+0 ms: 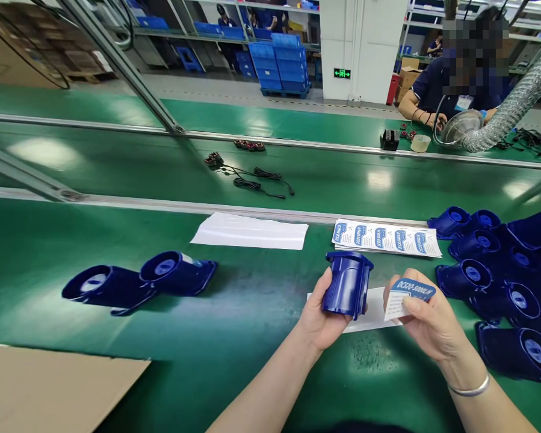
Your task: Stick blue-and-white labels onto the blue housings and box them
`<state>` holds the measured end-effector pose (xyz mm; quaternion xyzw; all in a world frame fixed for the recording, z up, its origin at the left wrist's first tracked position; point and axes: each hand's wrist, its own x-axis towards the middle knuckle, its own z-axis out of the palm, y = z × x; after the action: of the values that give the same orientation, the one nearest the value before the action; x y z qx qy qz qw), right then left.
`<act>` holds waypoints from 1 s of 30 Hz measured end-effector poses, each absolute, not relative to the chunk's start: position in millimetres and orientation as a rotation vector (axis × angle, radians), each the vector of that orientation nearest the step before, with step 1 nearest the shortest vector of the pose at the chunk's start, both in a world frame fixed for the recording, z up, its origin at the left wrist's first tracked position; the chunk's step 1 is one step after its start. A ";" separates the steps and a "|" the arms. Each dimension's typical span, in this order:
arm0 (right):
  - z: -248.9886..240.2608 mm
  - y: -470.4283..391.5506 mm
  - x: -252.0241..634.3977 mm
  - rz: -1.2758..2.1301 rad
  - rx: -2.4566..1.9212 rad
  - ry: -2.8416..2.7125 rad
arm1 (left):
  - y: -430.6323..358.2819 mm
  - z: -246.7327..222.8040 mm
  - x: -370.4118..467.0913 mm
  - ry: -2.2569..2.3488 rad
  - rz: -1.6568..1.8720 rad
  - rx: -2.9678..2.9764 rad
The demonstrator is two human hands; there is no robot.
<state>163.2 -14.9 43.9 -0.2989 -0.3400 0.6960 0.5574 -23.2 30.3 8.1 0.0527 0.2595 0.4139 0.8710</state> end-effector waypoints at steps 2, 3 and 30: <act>44.2 -16.1 159.6 1.665 -0.680 -0.810 | 29.5 9.8 -22.9 0.497 0.874 0.122; 43.9 -16.4 158.0 1.669 -0.673 -0.808 | 29.7 11.7 -22.8 0.472 0.878 0.154; 38.7 -16.7 156.5 1.583 -0.895 -0.888 | 27.6 13.9 -15.2 0.688 0.888 0.486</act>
<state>156.5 -16.7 38.7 -0.3748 -0.3720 0.6633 0.5303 -15.2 27.6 13.9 0.2280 0.3231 0.4169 0.8184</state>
